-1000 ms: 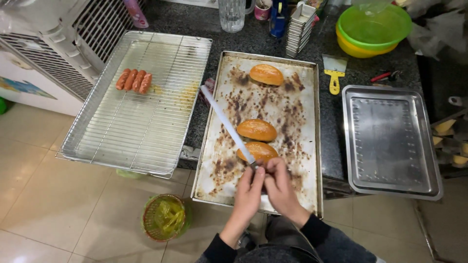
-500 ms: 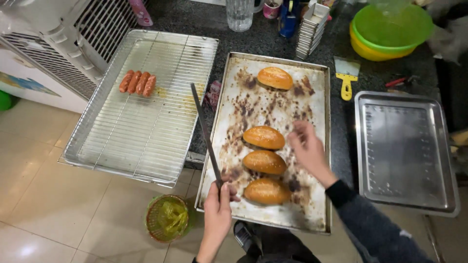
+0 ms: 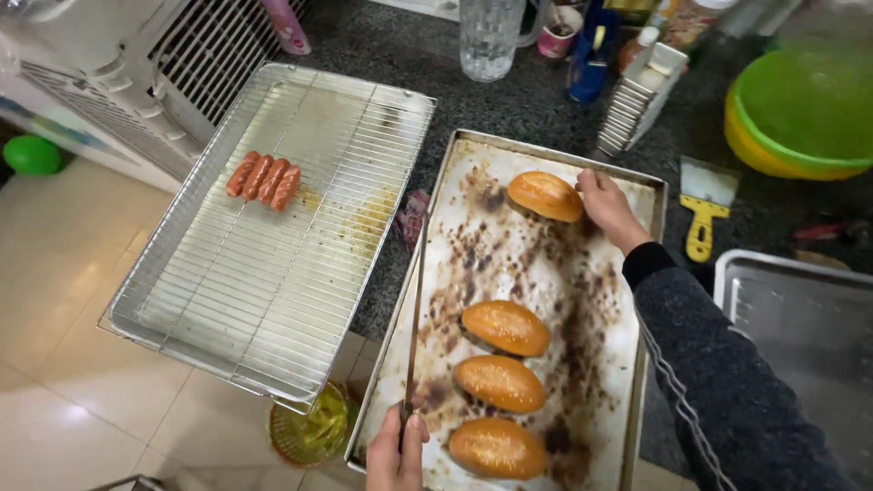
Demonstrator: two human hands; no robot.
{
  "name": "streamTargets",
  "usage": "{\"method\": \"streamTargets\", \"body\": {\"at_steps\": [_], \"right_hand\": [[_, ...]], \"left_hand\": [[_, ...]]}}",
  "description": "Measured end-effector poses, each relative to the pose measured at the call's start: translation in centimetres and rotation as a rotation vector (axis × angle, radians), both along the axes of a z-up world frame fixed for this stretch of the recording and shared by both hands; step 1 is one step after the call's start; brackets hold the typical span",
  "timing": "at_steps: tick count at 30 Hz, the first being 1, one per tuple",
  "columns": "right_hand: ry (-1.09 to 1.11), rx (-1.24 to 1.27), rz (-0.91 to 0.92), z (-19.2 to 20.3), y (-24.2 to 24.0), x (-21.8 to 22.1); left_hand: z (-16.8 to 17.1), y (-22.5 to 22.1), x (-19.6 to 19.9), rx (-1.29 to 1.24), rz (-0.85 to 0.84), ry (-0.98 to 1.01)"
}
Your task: Slicing buns, inserting sausages, and piping sauce to prepare hot dogs on a baking tray.
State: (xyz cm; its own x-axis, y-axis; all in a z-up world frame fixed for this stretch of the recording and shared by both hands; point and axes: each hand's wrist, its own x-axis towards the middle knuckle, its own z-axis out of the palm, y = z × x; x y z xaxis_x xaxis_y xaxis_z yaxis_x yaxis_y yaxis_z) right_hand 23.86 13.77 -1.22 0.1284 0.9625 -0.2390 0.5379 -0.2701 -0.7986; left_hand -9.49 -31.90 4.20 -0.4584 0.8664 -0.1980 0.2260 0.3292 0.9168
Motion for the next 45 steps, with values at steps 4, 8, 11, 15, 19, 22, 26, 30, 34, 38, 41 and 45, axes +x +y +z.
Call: {"method": "streamTargets", "body": {"at_steps": [4, 8, 11, 15, 19, 22, 26, 30, 34, 38, 41, 45], "right_hand": [[0.050, -0.099, 0.006, -2.3, 3.3, -0.7], [0.092, -0.187, 0.056, -2.5, 3.9, -1.5], [0.029, -0.346, 0.099, 5.2, 0.8, -4.4], [-0.081, -0.499, 0.156, 9.4, -1.4, -6.5], [-0.302, -0.429, 0.268, 8.0, -2.0, -6.5], [-0.140, -0.270, 0.263, 3.5, -1.6, -5.5], [0.422, -0.207, -0.162, 0.5, -2.1, -5.0], [1.263, -0.213, -0.415, 5.9, -6.2, -5.7], [1.570, -0.189, -0.366, 11.1, -12.0, -8.1], [1.638, -0.192, -0.240, 15.7, -18.1, -13.5], [1.652, -0.217, -0.263, 15.5, -21.7, -16.3], [1.677, -0.118, -0.218, 16.1, -24.6, -19.7]], "left_hand": [[3.3, 1.3, 1.6, -0.123, 0.050, -0.013], [3.8, 2.0, 2.1, -0.402, 0.137, -0.127], [2.9, 1.8, 2.4, -0.424, 0.163, -0.145], [2.1, 1.7, 2.0, -0.423, 0.120, -0.105], [2.0, 1.9, 2.2, -0.323, 0.146, -0.229], [2.6, 2.1, 1.4, -0.442, 0.155, -0.197], [-0.2, 1.2, -1.3, -0.146, 0.012, -0.095], [1.5, 1.4, -3.4, -0.181, -0.023, 0.072], [3.8, 3.5, -5.7, -0.202, -0.228, 0.004], [7.7, 6.2, -6.1, -0.130, -0.432, -0.021], [10.2, 7.1, -4.9, -0.044, -0.543, 0.006], [14.5, 7.8, -2.6, -0.167, -0.840, 0.126]]}}
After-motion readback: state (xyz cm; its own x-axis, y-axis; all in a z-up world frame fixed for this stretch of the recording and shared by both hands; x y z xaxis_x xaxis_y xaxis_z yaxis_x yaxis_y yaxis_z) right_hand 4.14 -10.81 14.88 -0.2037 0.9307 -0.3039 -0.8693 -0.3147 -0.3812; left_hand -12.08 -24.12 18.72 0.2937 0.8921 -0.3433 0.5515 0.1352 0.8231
